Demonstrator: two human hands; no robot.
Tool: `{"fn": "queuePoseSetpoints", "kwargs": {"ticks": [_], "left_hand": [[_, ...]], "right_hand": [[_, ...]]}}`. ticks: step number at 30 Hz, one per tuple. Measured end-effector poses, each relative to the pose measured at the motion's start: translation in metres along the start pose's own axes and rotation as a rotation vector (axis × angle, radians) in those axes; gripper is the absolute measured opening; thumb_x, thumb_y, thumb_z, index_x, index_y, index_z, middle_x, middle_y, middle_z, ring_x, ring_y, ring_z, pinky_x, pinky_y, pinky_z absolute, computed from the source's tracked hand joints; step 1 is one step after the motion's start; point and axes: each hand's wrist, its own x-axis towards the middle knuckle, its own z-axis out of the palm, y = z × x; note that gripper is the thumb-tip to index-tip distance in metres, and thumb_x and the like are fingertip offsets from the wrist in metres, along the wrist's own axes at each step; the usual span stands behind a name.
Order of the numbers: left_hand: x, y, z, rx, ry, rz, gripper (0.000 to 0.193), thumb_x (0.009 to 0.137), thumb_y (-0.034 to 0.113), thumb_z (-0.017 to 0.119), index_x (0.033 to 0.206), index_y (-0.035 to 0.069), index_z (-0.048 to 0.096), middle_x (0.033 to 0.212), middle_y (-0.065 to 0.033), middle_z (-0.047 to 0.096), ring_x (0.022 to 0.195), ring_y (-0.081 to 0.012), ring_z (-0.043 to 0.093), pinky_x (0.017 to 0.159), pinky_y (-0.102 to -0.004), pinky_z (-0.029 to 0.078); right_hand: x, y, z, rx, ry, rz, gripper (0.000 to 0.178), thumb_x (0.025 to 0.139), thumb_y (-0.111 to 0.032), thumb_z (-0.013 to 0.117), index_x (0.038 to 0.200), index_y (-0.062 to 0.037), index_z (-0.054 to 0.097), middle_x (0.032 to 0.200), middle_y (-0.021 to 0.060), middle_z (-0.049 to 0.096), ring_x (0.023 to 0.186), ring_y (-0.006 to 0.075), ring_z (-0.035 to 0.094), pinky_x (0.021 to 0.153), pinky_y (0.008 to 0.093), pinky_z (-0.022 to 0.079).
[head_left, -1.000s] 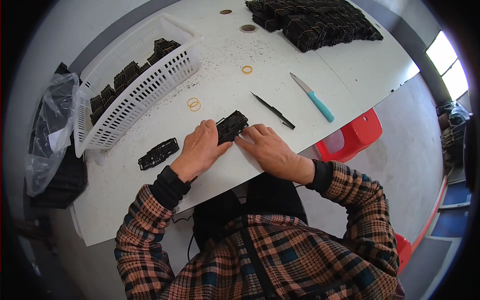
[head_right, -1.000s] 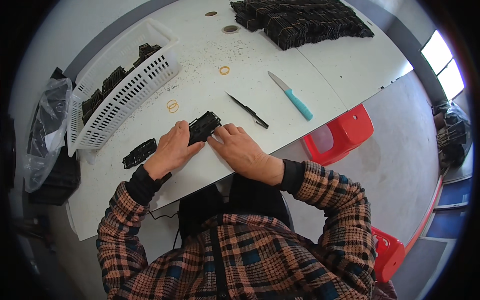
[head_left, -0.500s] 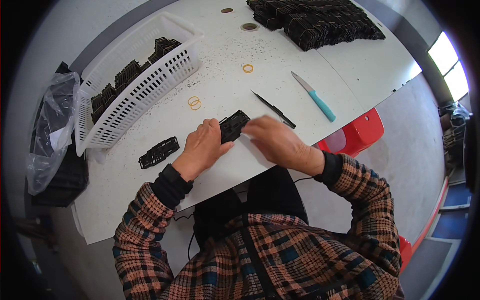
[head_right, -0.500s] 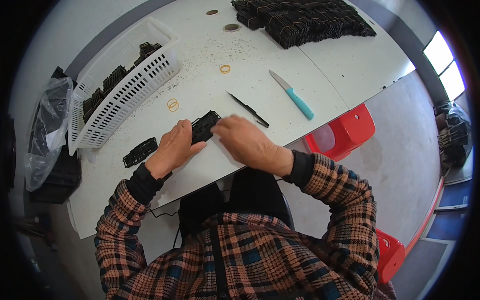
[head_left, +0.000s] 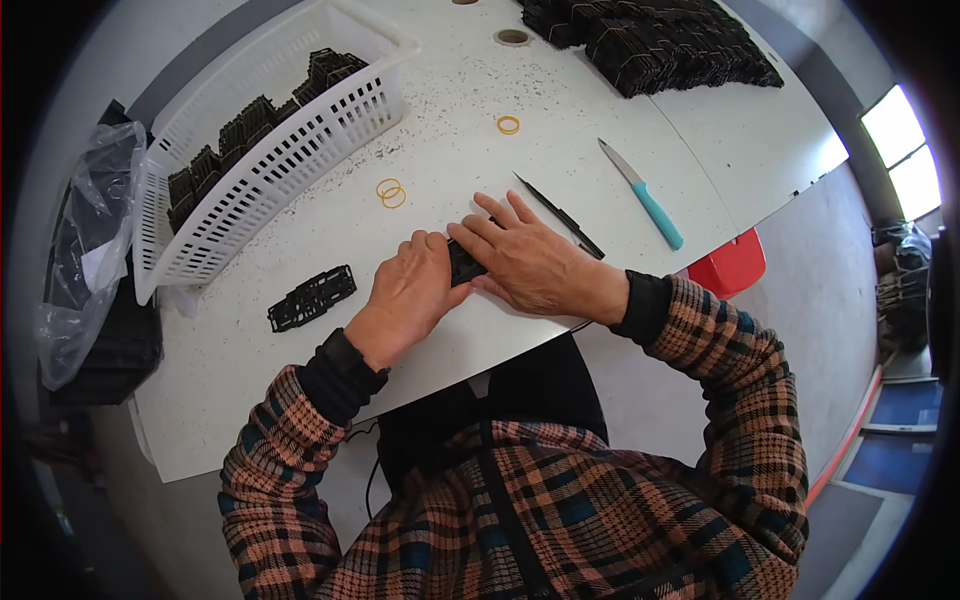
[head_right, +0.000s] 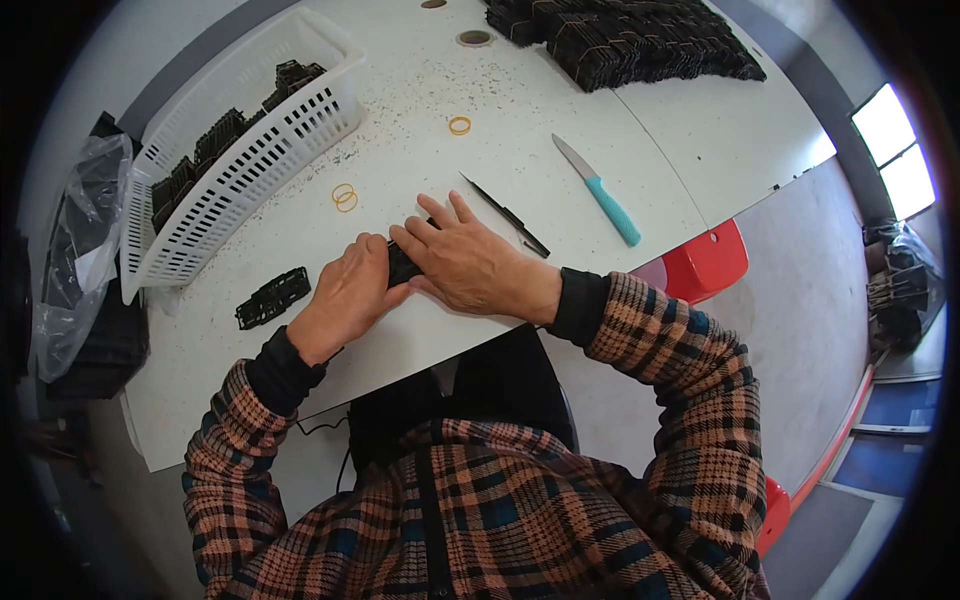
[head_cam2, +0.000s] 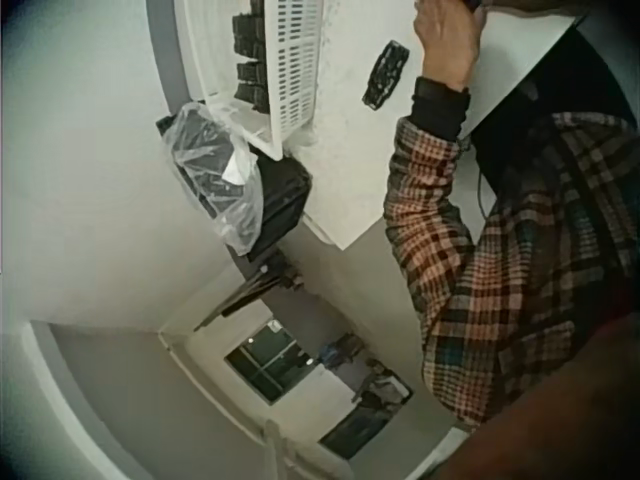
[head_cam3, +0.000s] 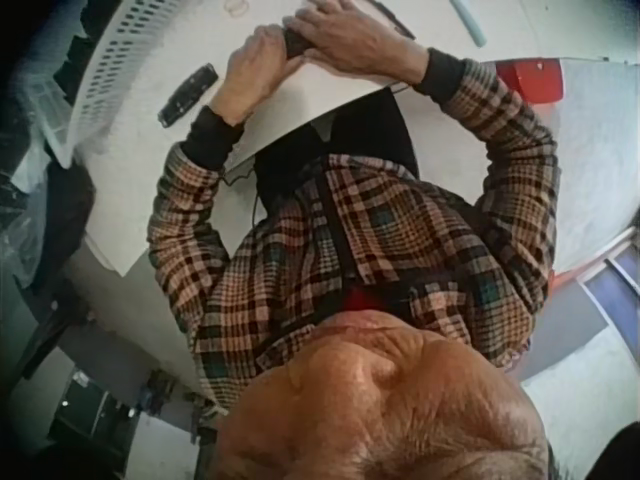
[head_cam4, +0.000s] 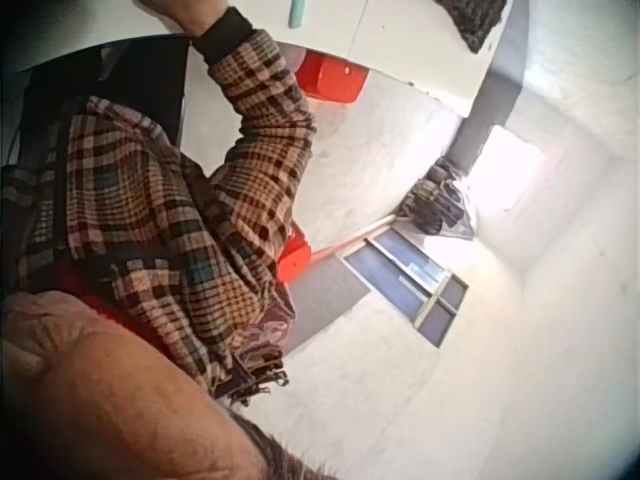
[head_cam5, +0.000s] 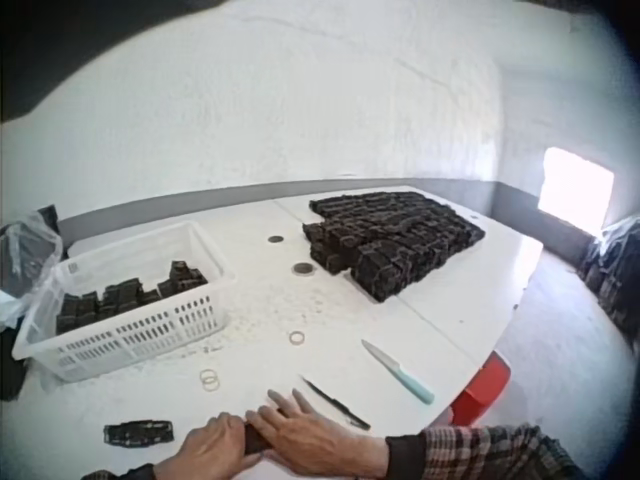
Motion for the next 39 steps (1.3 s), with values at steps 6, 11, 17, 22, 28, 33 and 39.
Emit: {"fn": "queuePoseSetpoints", "kwargs": {"ticks": [6, 11, 17, 22, 28, 33, 39], "left_hand": [[0.004, 0.003, -0.003, -0.026, -0.03, -0.088, 0.051, 0.081, 0.034, 0.073, 0.101, -0.005, 0.047, 0.098, -0.0217, 0.055, 0.093, -0.0363, 0.059, 0.074, -0.0425, 0.052], [0.004, 0.004, -0.004, -0.052, -0.004, -0.081, 0.051, 0.081, 0.032, 0.073, 0.105, -0.005, 0.047, 0.101, -0.022, 0.056, 0.094, -0.0366, 0.059, 0.076, -0.0428, 0.051], [-0.002, 0.002, -0.009, -0.121, 0.006, -0.066, 0.056, 0.08, 0.034, 0.073, 0.112, -0.005, 0.046, 0.104, -0.0238, 0.057, 0.097, -0.0372, 0.059, 0.082, -0.0433, 0.05], [-0.006, 0.0, -0.005, -0.144, 0.037, -0.056, 0.065, 0.078, 0.038, 0.074, 0.117, -0.004, 0.046, 0.105, -0.0234, 0.058, 0.098, -0.0375, 0.059, 0.082, -0.0432, 0.05], [-0.012, 0.013, -0.022, -0.096, -0.002, -0.118, 0.077, 0.073, 0.043, 0.077, 0.124, -0.005, 0.044, 0.109, -0.0238, 0.056, 0.104, -0.0367, 0.056, 0.083, -0.0439, 0.049], [-0.034, -0.006, -0.054, -0.066, 0.06, -0.166, 0.076, 0.071, 0.039, 0.079, 0.124, -0.004, 0.046, 0.112, -0.0217, 0.055, 0.106, -0.0351, 0.053, 0.085, -0.0422, 0.048], [-0.096, -0.098, -0.062, 0.068, 0.161, -0.149, 0.049, 0.072, 0.019, 0.077, 0.113, 0.003, 0.056, 0.109, -0.0127, 0.056, 0.103, -0.0331, 0.051, 0.085, -0.0419, 0.042]], "right_hand": [[0.005, 0.002, -0.008, 0.016, -0.009, -0.005, 0.06, 0.091, -0.031, 0.06, 0.139, -0.0007, 0.038, 0.134, 0.0178, 0.046, 0.135, 0.0394, 0.034, 0.112, 0.0554, 0.027], [0.004, 0.003, -0.005, -0.007, -0.032, 0.019, 0.06, 0.09, -0.028, 0.062, 0.139, -0.0014, 0.039, 0.132, 0.0168, 0.047, 0.133, 0.038, 0.036, 0.111, 0.0547, 0.028], [0.007, -0.002, -0.011, -0.015, -0.025, -0.004, 0.062, 0.088, -0.027, 0.064, 0.139, -0.0033, 0.039, 0.132, 0.0163, 0.048, 0.132, 0.0373, 0.038, 0.11, 0.0557, 0.028], [0.006, -0.002, -0.011, -0.082, -0.033, -0.044, 0.061, 0.087, -0.027, 0.064, 0.139, -0.0041, 0.04, 0.134, 0.0168, 0.047, 0.132, 0.0383, 0.038, 0.11, 0.0576, 0.027], [0.003, -0.006, -0.016, -0.096, 0.016, -0.019, 0.063, 0.09, -0.034, 0.06, 0.143, -0.0083, 0.037, 0.139, 0.0189, 0.043, 0.133, 0.0426, 0.036, 0.107, 0.0617, 0.028], [0.001, -0.019, -0.041, -0.069, 0.014, 0.04, 0.068, 0.09, -0.033, 0.06, 0.148, -0.0118, 0.031, 0.149, 0.0179, 0.033, 0.139, 0.0428, 0.028, 0.113, 0.0597, 0.021], [-0.019, -0.044, -0.057, -0.015, 0.031, 0.079, 0.068, 0.091, -0.035, 0.06, 0.148, -0.0098, 0.032, 0.149, 0.0179, 0.034, 0.14, 0.0412, 0.027, 0.114, 0.0567, 0.019]]}}
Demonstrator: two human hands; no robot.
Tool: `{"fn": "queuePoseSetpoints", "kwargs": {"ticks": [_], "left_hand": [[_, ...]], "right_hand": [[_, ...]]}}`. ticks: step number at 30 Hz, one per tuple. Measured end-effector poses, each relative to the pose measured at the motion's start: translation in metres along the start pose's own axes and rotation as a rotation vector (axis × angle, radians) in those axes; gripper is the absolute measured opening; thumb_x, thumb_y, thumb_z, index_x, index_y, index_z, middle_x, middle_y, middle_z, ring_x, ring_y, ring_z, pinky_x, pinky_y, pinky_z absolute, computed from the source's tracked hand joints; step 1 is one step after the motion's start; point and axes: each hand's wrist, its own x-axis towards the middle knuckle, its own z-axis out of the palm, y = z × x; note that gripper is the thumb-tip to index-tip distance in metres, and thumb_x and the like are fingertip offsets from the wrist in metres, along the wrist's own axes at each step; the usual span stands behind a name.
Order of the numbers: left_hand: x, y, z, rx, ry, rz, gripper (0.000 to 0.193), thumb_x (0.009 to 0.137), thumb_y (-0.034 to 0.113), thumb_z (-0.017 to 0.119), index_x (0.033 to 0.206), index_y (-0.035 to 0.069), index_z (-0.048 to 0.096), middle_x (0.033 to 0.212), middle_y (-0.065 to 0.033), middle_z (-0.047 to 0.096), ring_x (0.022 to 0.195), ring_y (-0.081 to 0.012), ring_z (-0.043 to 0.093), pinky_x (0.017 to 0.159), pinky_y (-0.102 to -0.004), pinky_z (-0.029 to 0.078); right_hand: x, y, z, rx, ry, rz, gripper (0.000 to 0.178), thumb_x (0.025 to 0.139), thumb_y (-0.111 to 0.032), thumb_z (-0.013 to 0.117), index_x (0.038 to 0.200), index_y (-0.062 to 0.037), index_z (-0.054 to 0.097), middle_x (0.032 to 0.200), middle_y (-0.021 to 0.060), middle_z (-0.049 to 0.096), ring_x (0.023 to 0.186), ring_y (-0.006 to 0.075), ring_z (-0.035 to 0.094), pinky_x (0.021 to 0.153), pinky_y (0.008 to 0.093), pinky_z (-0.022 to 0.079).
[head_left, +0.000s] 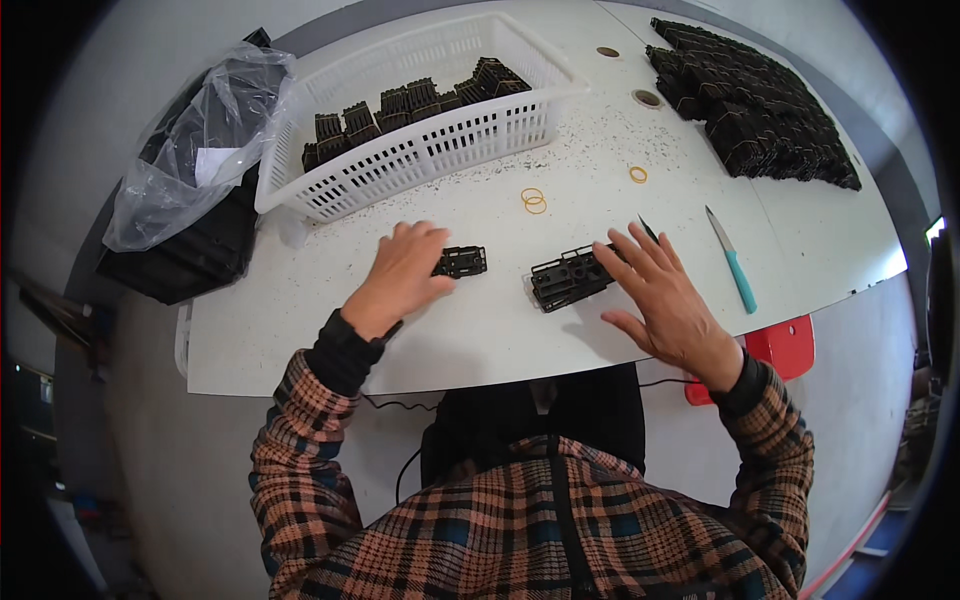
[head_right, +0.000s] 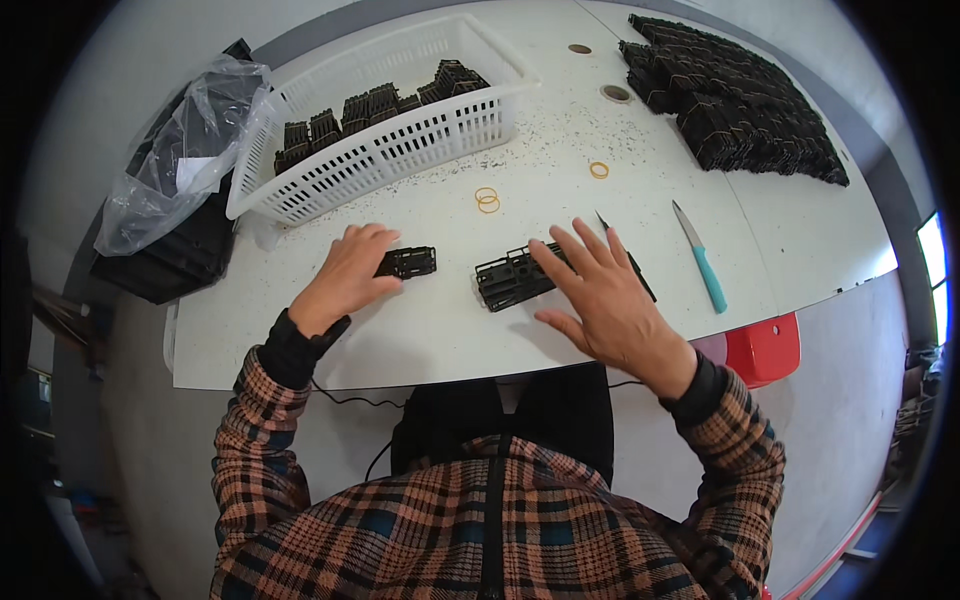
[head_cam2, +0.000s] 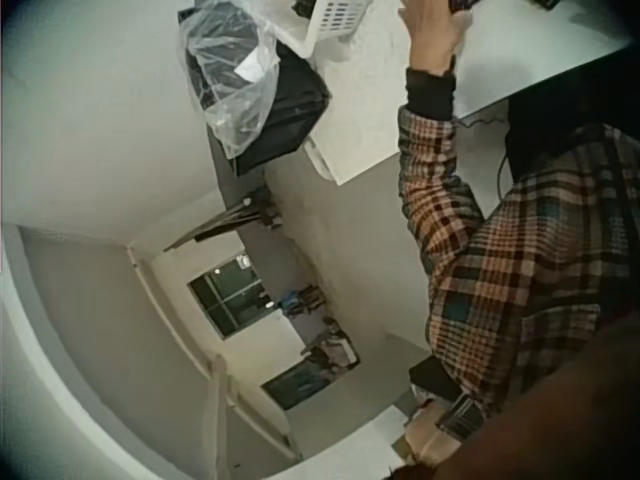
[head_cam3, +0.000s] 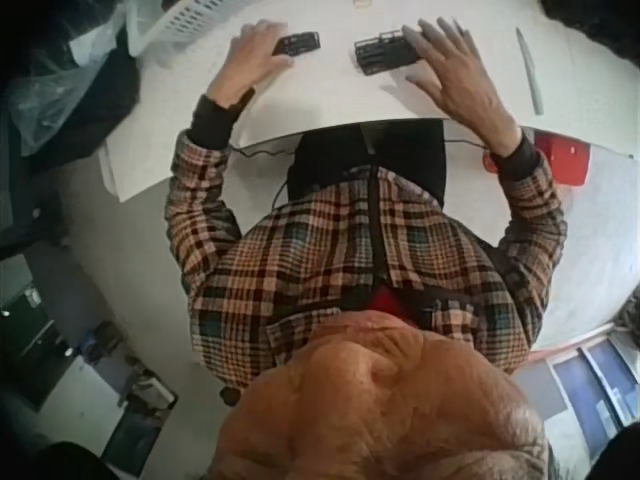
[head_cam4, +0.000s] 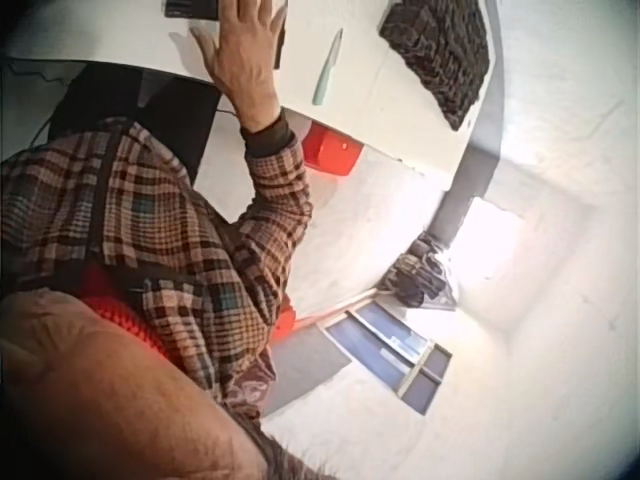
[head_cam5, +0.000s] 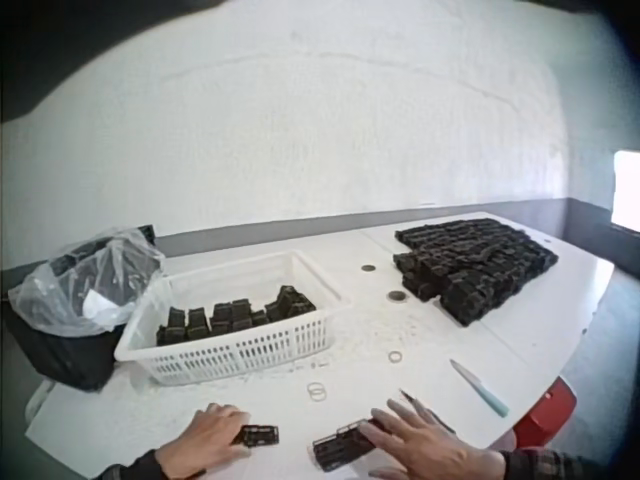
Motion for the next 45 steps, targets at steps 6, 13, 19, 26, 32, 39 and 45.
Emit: {"fn": "queuePoseSetpoints", "kwargs": {"ticks": [6, 13, 19, 26, 32, 39, 45], "left_hand": [[-0.021, -0.025, 0.015, 0.013, -0.02, -0.092, 0.042, 0.072, 0.018, 0.078, 0.106, 0.003, 0.058, 0.1, -0.0122, 0.056, 0.097, -0.0322, 0.053, 0.079, -0.0429, 0.042], [-0.03, -0.018, 0.005, 0.013, 0.075, -0.14, 0.042, 0.074, 0.019, 0.077, 0.107, 0.003, 0.057, 0.098, -0.0122, 0.059, 0.09, -0.0306, 0.056, 0.08, -0.0429, 0.04], [-0.043, 0.004, -0.009, 0.005, 0.135, -0.166, 0.046, 0.073, 0.018, 0.078, 0.111, 0.004, 0.055, 0.1, -0.0117, 0.059, 0.091, -0.0285, 0.057, 0.078, -0.0411, 0.039], [-0.062, 0.08, -0.016, -0.203, 0.115, -0.047, 0.051, 0.071, 0.014, 0.08, 0.113, 0.006, 0.053, 0.1, -0.0095, 0.059, 0.09, -0.0267, 0.056, 0.077, -0.0387, 0.039], [-0.066, 0.111, 0.011, -0.411, 0.089, 0.093, 0.061, 0.068, 0.014, 0.082, 0.12, 0.005, 0.052, 0.102, -0.0091, 0.058, 0.092, -0.0254, 0.056, 0.079, -0.0376, 0.041], [-0.062, 0.122, 0.033, -0.763, 0.109, -0.164, 0.059, 0.073, 0.007, 0.08, 0.125, 0.003, 0.051, 0.092, -0.005, 0.059, 0.07, -0.0125, 0.054, 0.062, -0.0274, 0.045], [-0.064, 0.125, 0.046, -0.914, 0.093, -0.199, 0.052, 0.08, 0.002, 0.074, 0.126, 0.002, 0.051, 0.084, -0.0025, 0.058, 0.064, -0.0056, 0.051, 0.06, -0.0201, 0.042]], "right_hand": [[-0.018, -0.032, 0.002, 0.215, 0.021, 0.016, 0.066, 0.092, -0.037, 0.058, 0.145, -0.0061, 0.036, 0.145, 0.0185, 0.04, 0.139, 0.0396, 0.029, 0.115, 0.0542, 0.02], [-0.028, -0.052, 0.017, 0.419, 0.108, 0.048, 0.063, 0.092, -0.037, 0.059, 0.141, -0.0016, 0.041, 0.138, 0.0207, 0.048, 0.135, 0.0406, 0.037, 0.114, 0.0535, 0.024], [-0.03, -0.061, 0.031, 0.576, 0.142, 0.1, 0.058, 0.092, -0.027, 0.061, 0.139, 0.0004, 0.044, 0.129, 0.0223, 0.056, 0.121, 0.0378, 0.051, 0.105, 0.047, 0.039], [-0.024, -0.074, 0.04, 1.08, 0.264, 0.32, 0.044, 0.091, -0.004, 0.059, 0.133, 0.0023, 0.049, 0.099, 0.0087, 0.066, 0.082, 0.0125, 0.062, 0.072, 0.0245, 0.051], [-0.023, -0.071, 0.04, 1.338, 0.135, 0.51, 0.034, 0.095, -0.006, 0.057, 0.127, 0.0025, 0.054, 0.088, 0.0025, 0.062, 0.07, 0.0042, 0.058, 0.056, 0.0173, 0.047], [-0.048, -0.049, 0.052, 1.484, 0.32, 0.608, 0.028, 0.097, -0.01, 0.055, 0.122, 0.0029, 0.056, 0.082, 0.0027, 0.062, 0.064, 0.0042, 0.058, 0.048, 0.0151, 0.045], [-0.059, -0.04, 0.055, 1.517, 0.374, 0.652, 0.03, 0.097, -0.011, 0.056, 0.124, 0.003, 0.055, 0.082, 0.0036, 0.063, 0.066, 0.0057, 0.061, 0.049, 0.0156, 0.046]]}}
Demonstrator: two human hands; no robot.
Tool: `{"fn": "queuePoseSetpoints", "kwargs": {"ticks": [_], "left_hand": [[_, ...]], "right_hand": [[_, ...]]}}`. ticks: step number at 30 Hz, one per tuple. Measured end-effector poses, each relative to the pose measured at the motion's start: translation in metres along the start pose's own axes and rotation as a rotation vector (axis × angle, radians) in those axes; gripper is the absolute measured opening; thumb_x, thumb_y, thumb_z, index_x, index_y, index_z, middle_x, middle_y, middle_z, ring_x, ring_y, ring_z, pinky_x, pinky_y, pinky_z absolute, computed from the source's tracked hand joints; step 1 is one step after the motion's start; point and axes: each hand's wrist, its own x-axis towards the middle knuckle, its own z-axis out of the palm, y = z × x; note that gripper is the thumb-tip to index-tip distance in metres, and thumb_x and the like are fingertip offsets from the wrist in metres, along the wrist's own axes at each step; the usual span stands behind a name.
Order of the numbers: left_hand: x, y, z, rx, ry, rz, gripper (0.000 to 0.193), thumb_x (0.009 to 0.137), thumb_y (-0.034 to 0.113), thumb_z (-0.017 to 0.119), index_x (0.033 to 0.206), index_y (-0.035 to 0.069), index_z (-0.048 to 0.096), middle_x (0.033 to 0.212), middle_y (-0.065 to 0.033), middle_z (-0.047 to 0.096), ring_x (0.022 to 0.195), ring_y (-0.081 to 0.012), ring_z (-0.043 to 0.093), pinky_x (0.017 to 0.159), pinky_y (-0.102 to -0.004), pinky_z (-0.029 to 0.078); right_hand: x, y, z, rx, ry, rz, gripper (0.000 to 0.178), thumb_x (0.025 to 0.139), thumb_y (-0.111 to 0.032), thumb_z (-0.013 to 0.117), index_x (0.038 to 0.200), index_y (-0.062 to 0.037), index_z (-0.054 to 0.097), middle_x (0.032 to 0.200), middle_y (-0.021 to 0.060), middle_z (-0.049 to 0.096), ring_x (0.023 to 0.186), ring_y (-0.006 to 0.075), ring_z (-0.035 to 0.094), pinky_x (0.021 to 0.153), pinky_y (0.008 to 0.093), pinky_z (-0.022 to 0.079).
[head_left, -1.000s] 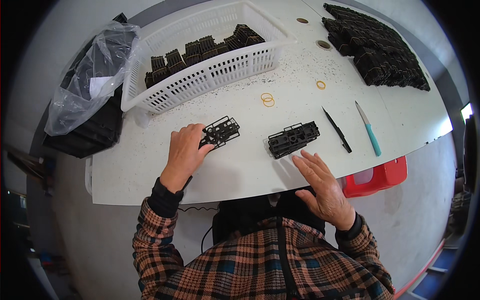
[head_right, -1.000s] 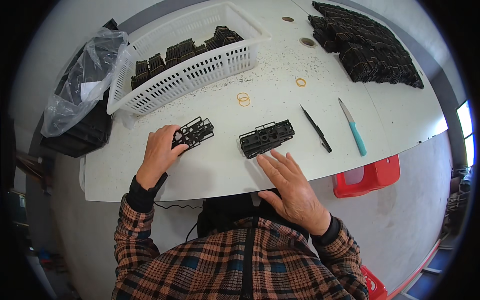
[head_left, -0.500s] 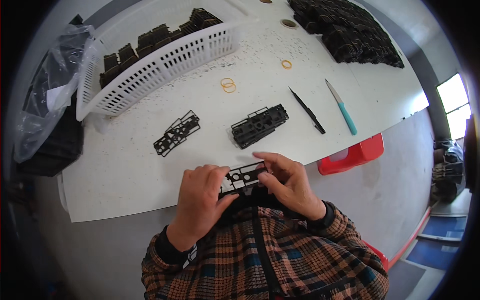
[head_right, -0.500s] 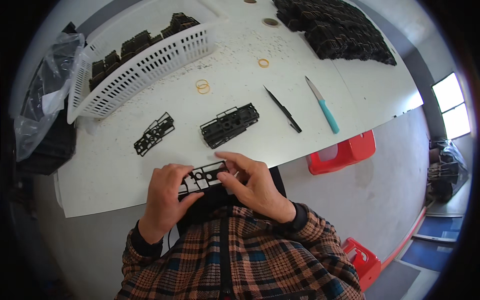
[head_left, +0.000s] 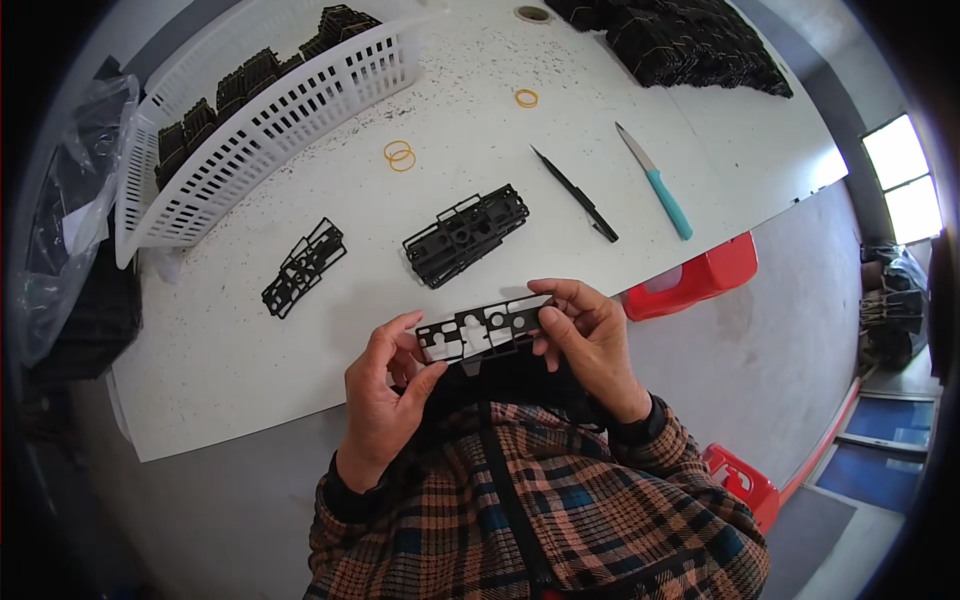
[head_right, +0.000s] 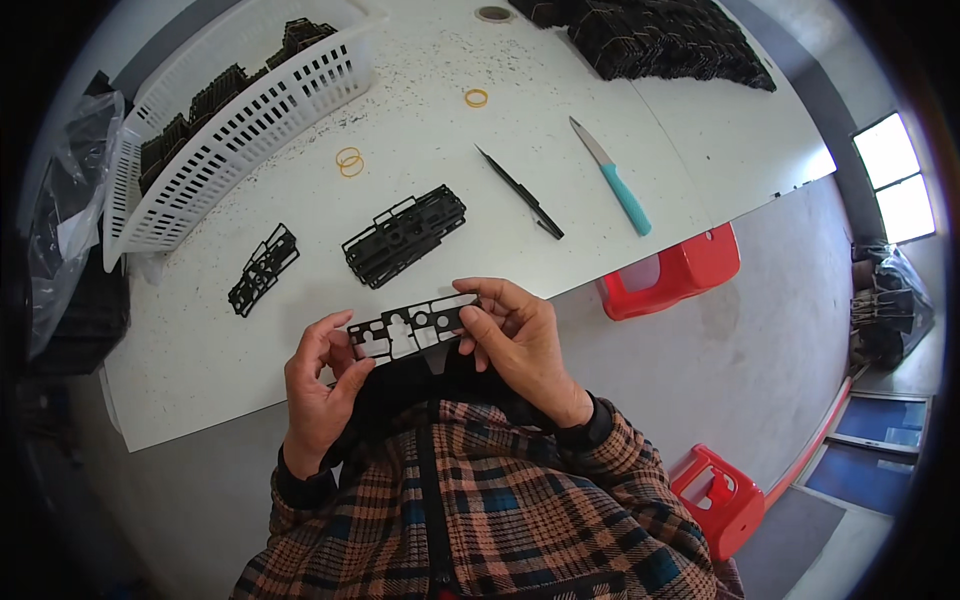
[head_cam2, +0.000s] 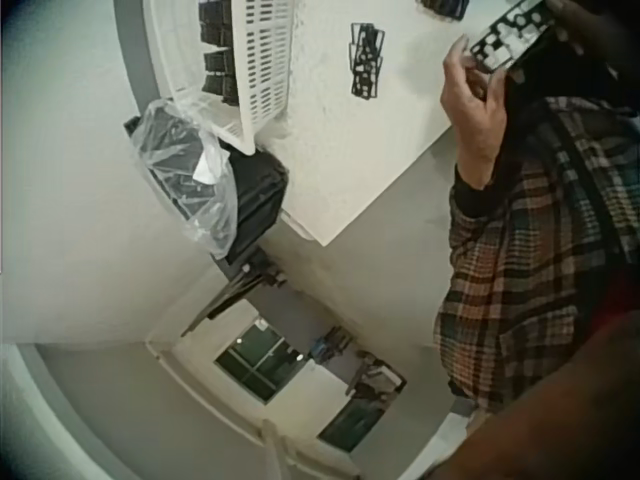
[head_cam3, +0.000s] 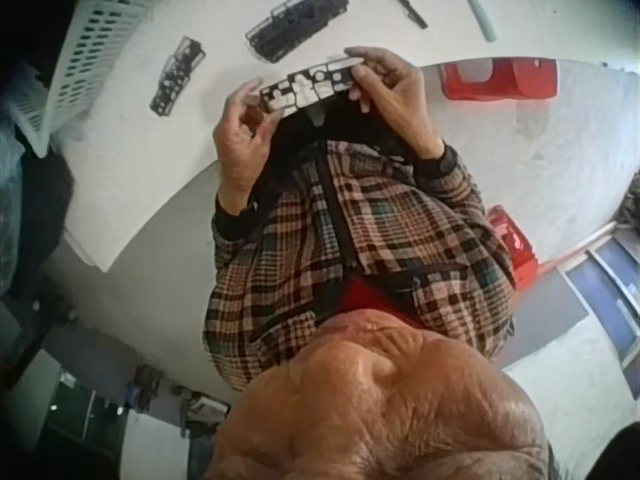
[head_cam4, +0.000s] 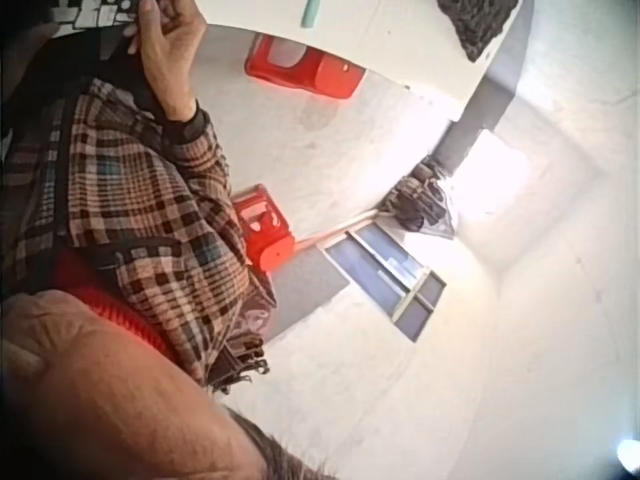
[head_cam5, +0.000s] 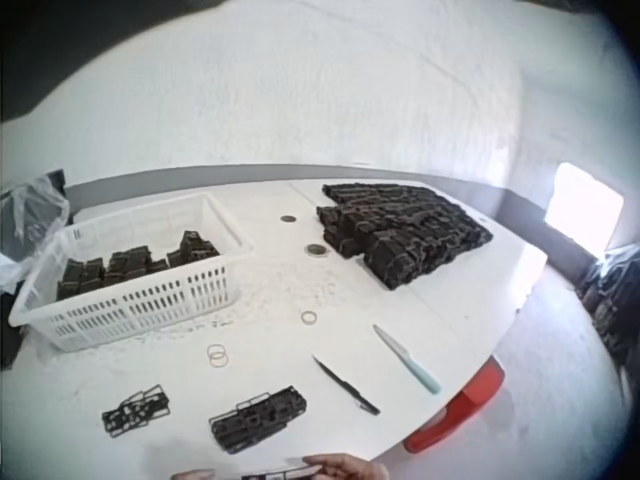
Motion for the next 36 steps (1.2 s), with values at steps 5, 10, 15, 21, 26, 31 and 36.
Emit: {"fn": "queuePoseSetpoints", "kwargs": {"ticks": [5, 10, 15, 21, 26, 31, 36], "left_hand": [[0.004, 0.004, 0.008, -0.063, 0.025, -0.013, 0.047, 0.083, 0.001, 0.071, 0.126, 0.002, 0.051, 0.085, -0.0025, 0.059, 0.066, -0.0058, 0.052, 0.06, -0.0204, 0.043], [0.004, 0.002, 0.011, -0.075, 0.038, -0.023, 0.045, 0.085, 0.0, 0.068, 0.126, 0.001, 0.05, 0.087, -0.0027, 0.06, 0.068, -0.0059, 0.054, 0.062, -0.0202, 0.045], [0.002, 0.003, 0.012, -0.088, 0.079, -0.02, 0.037, 0.088, 0.0, 0.065, 0.123, 0.001, 0.053, 0.089, -0.0032, 0.061, 0.072, -0.0067, 0.055, 0.066, -0.0208, 0.046], [0.004, -0.001, 0.006, -0.004, 0.152, 0.1, 0.027, 0.088, -0.001, 0.064, 0.114, 0.002, 0.06, 0.092, -0.0063, 0.063, 0.074, -0.0101, 0.057, 0.062, -0.0219, 0.045], [0.003, -0.005, 0.006, -0.078, 0.071, 0.134, 0.026, 0.088, 0.0, 0.062, 0.114, 0.003, 0.061, 0.101, -0.0097, 0.062, 0.086, -0.0163, 0.059, 0.07, -0.0246, 0.047], [0.007, 0.019, 0.016, 0.014, -0.06, 0.179, 0.032, 0.083, -0.001, 0.064, 0.115, 0.004, 0.062, 0.115, -0.0117, 0.058, 0.1, -0.0237, 0.056, 0.081, -0.0286, 0.047], [0.006, 0.017, 0.025, 0.007, -0.142, 0.344, 0.037, 0.08, -0.003, 0.064, 0.116, 0.005, 0.061, 0.125, -0.0137, 0.053, 0.109, -0.0274, 0.051, 0.089, -0.0329, 0.045]], "right_hand": [[-0.001, 0.006, -0.01, 0.032, 0.05, -0.053, 0.031, 0.097, -0.011, 0.056, 0.125, 0.0028, 0.054, 0.083, 0.004, 0.063, 0.066, 0.0063, 0.061, 0.049, 0.0158, 0.046], [-0.002, 0.011, -0.015, 0.053, 0.085, -0.065, 0.031, 0.097, -0.011, 0.056, 0.125, 0.0027, 0.054, 0.083, 0.0042, 0.063, 0.065, 0.0064, 0.061, 0.049, 0.0158, 0.046], [-0.004, 0.011, -0.016, 0.046, 0.096, -0.09, 0.031, 0.097, -0.01, 0.056, 0.125, 0.0024, 0.055, 0.083, 0.0043, 0.063, 0.065, 0.0061, 0.06, 0.049, 0.016, 0.047], [-0.006, 0.01, -0.013, -0.024, 0.056, -0.106, 0.033, 0.097, -0.009, 0.055, 0.128, 0.0019, 0.054, 0.08, 0.0024, 0.062, 0.064, 0.0051, 0.06, 0.05, 0.0159, 0.046], [-0.003, 0.006, -0.003, -0.075, -0.008, -0.077, 0.033, 0.098, -0.008, 0.054, 0.129, 0.0014, 0.053, 0.078, 0.0007, 0.06, 0.063, 0.004, 0.059, 0.049, 0.0152, 0.045], [-0.003, 0.003, 0.005, -0.035, -0.083, -0.002, 0.031, 0.099, -0.007, 0.051, 0.129, 0.0006, 0.054, 0.077, -0.0002, 0.06, 0.061, 0.0028, 0.057, 0.049, 0.0151, 0.044], [-0.01, 0.008, 0.021, 0.011, -0.22, 0.071, 0.03, 0.099, -0.006, 0.05, 0.128, 0.0003, 0.054, 0.076, 0.0004, 0.061, 0.06, 0.002, 0.055, 0.05, 0.0155, 0.043]]}}
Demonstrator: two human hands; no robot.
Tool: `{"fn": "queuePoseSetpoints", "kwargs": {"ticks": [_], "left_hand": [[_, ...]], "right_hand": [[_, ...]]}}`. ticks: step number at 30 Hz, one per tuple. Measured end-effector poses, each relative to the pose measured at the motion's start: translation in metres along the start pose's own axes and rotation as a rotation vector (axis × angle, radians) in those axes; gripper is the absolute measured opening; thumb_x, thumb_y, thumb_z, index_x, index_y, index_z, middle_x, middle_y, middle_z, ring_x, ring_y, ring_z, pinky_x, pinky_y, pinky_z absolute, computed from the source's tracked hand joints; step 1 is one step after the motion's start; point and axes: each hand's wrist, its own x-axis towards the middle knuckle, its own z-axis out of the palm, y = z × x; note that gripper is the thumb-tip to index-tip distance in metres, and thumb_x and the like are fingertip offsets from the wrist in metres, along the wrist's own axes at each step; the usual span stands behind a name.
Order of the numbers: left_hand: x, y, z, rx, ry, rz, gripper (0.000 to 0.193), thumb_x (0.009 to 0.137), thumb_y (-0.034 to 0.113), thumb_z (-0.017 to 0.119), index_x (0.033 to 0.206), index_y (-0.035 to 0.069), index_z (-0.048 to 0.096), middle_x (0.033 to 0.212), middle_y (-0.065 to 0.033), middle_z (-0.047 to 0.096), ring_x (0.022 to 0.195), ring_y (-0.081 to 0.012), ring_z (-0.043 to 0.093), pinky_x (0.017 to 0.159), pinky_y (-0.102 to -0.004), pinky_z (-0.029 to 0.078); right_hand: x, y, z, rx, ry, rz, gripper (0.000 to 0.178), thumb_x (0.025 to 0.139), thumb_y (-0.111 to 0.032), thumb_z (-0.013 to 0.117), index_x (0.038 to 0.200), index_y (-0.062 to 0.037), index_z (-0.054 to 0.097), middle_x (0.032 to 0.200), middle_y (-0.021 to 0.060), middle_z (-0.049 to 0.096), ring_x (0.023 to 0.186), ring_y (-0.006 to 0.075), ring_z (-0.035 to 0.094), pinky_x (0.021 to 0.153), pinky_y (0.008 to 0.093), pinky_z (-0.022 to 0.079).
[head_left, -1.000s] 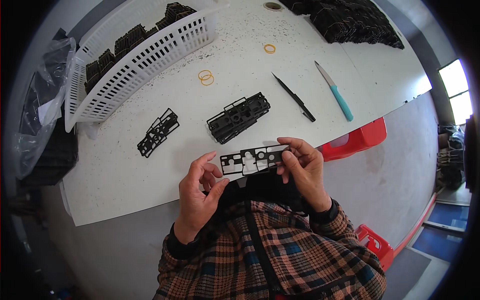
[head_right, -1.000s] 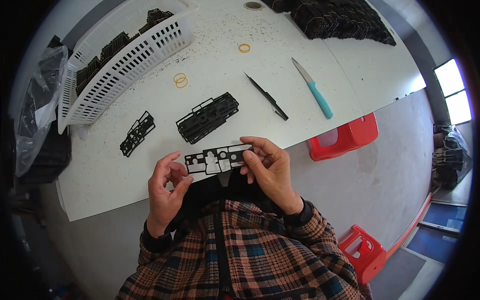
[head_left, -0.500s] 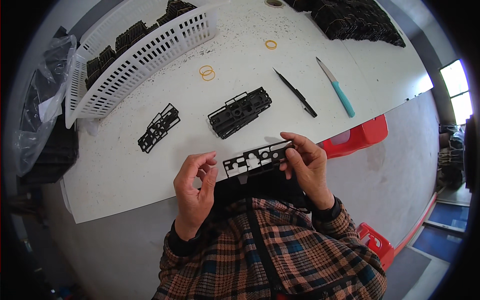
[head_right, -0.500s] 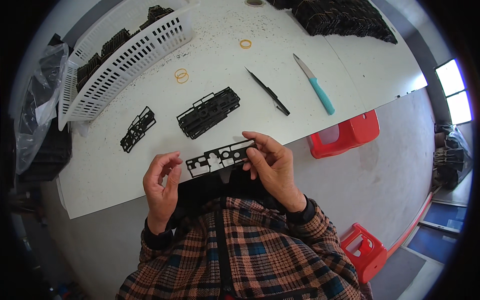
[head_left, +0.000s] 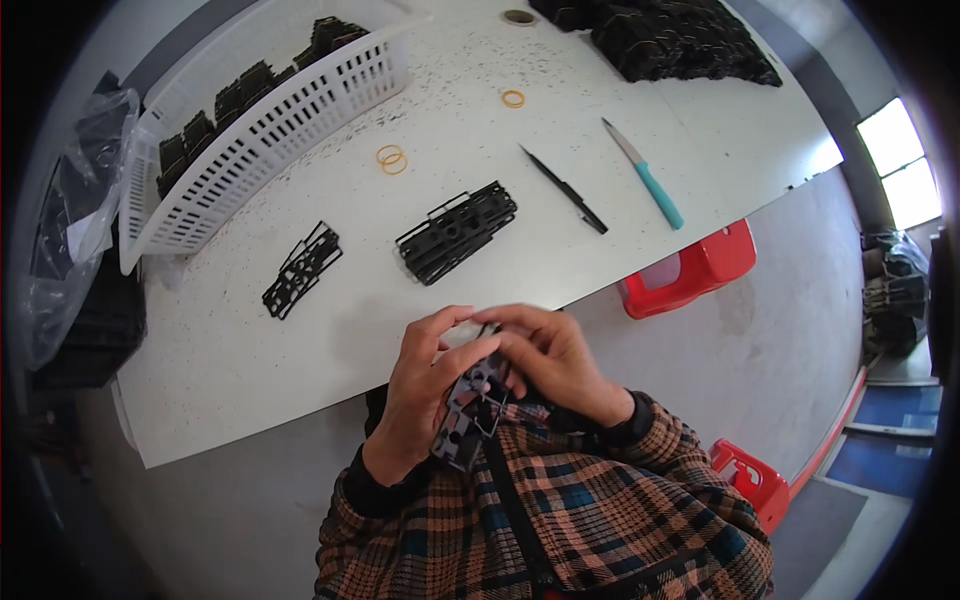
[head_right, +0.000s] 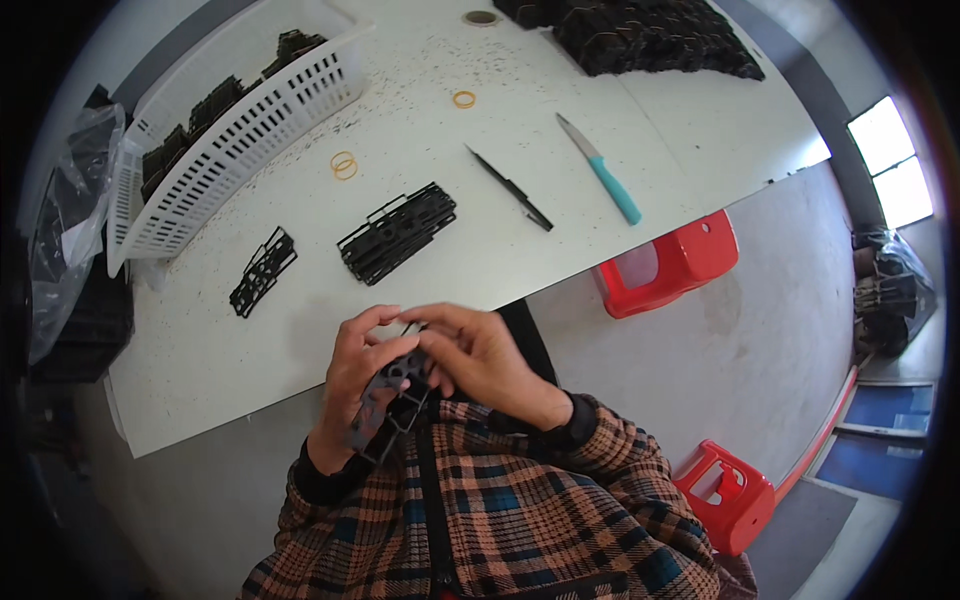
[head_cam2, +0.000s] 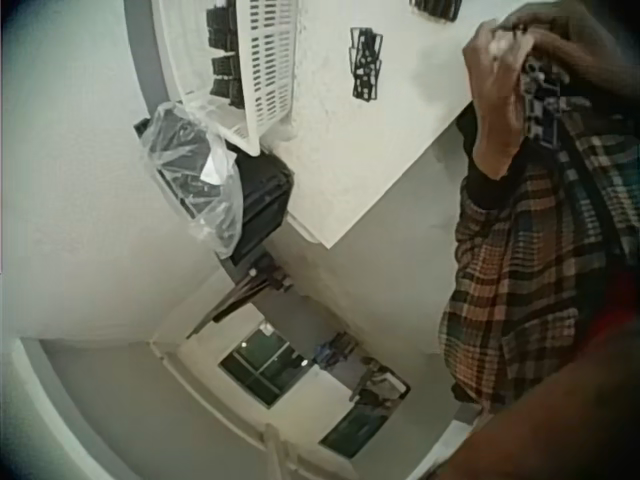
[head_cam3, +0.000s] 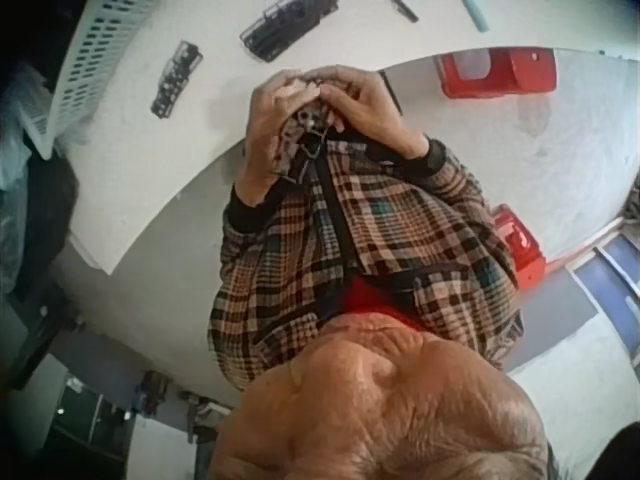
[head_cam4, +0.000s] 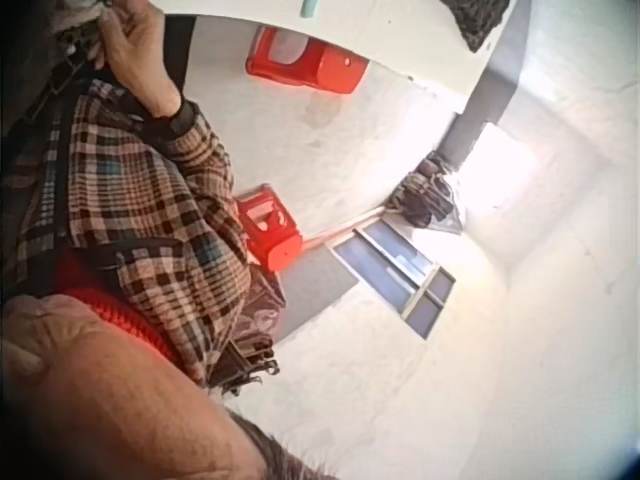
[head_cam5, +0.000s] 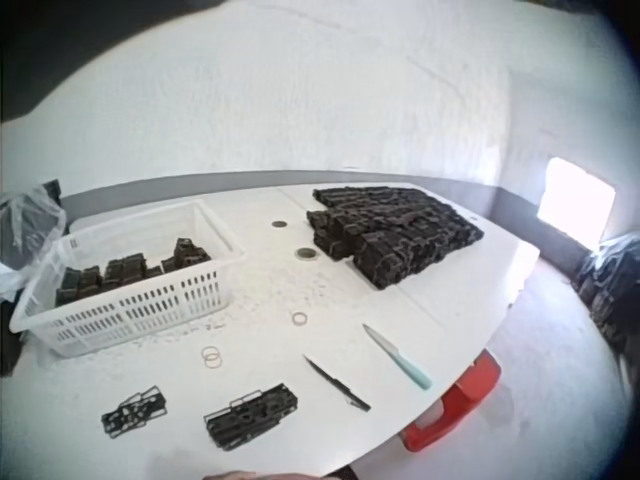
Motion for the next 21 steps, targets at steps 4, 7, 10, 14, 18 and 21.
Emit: {"fn": "queuePoseSetpoints", "kwargs": {"ticks": [4, 7, 10, 14, 18, 21], "left_hand": [[-0.002, -0.004, -0.001, 0.066, 0.048, 0.175, 0.03, 0.084, -0.003, 0.061, 0.112, 0.003, 0.061, 0.118, -0.0166, 0.057, 0.102, -0.026, 0.056, 0.085, -0.0336, 0.048], [-0.009, 0.0, 0.001, -0.117, 0.127, -0.105, 0.013, 0.091, 0.0, 0.057, 0.103, 0.001, 0.061, 0.104, -0.0154, 0.063, 0.088, -0.0185, 0.062, 0.076, -0.0288, 0.051], [-0.013, 0.0, 0.005, -0.335, 0.184, -0.327, 0.005, 0.094, 0.004, 0.055, 0.094, 0.001, 0.058, 0.093, -0.011, 0.064, 0.077, -0.013, 0.062, 0.067, -0.0248, 0.051], [-0.015, -0.007, 0.004, -0.389, 0.127, -0.495, 0.014, 0.099, 0.01, 0.051, 0.09, -0.001, 0.054, 0.084, -0.0086, 0.065, 0.065, -0.0096, 0.063, 0.053, -0.0198, 0.049], [-0.015, -0.006, 0.005, -0.325, 0.092, -0.489, 0.018, 0.1, 0.013, 0.049, 0.089, 0.0, 0.05, 0.08, -0.0076, 0.064, 0.058, -0.0086, 0.062, 0.044, -0.0181, 0.044], [-0.013, -0.006, 0.005, -0.299, 0.088, -0.469, 0.018, 0.101, 0.015, 0.048, 0.088, 0.001, 0.048, 0.077, -0.0069, 0.063, 0.056, -0.008, 0.061, 0.042, -0.018, 0.042]], "right_hand": [[-0.002, -0.011, 0.001, -0.14, -0.096, -0.015, 0.029, 0.098, -0.007, 0.052, 0.126, 0.0005, 0.056, 0.078, 0.0014, 0.063, 0.061, 0.0031, 0.055, 0.053, 0.018, 0.043], [-0.001, -0.018, -0.012, -0.347, -0.006, -0.11, 0.028, 0.096, -0.007, 0.055, 0.122, 0.0005, 0.058, 0.079, 0.0026, 0.064, 0.064, 0.005, 0.055, 0.056, 0.0205, 0.045], [0.008, -0.032, -0.039, -0.692, 0.315, -0.346, 0.026, 0.091, -0.006, 0.06, 0.116, 0.0004, 0.063, 0.082, 0.0059, 0.064, 0.07, 0.0103, 0.058, 0.061, 0.0244, 0.047], [0.03, -0.038, -0.079, -1.114, 0.559, -0.525, 0.027, 0.084, -0.003, 0.065, 0.111, -0.0001, 0.065, 0.09, 0.0117, 0.063, 0.078, 0.0207, 0.061, 0.069, 0.0302, 0.05], [0.05, -0.027, -0.096, -1.444, 0.675, -0.527, 0.027, 0.083, -0.005, 0.067, 0.109, -0.0001, 0.065, 0.094, 0.0133, 0.063, 0.085, 0.0274, 0.061, 0.077, 0.0361, 0.05], [0.058, -0.02, -0.102, -1.472, 0.657, -0.408, 0.025, 0.082, -0.007, 0.068, 0.106, 0.0005, 0.065, 0.094, 0.014, 0.064, 0.088, 0.0292, 0.061, 0.08, 0.0386, 0.049]]}}
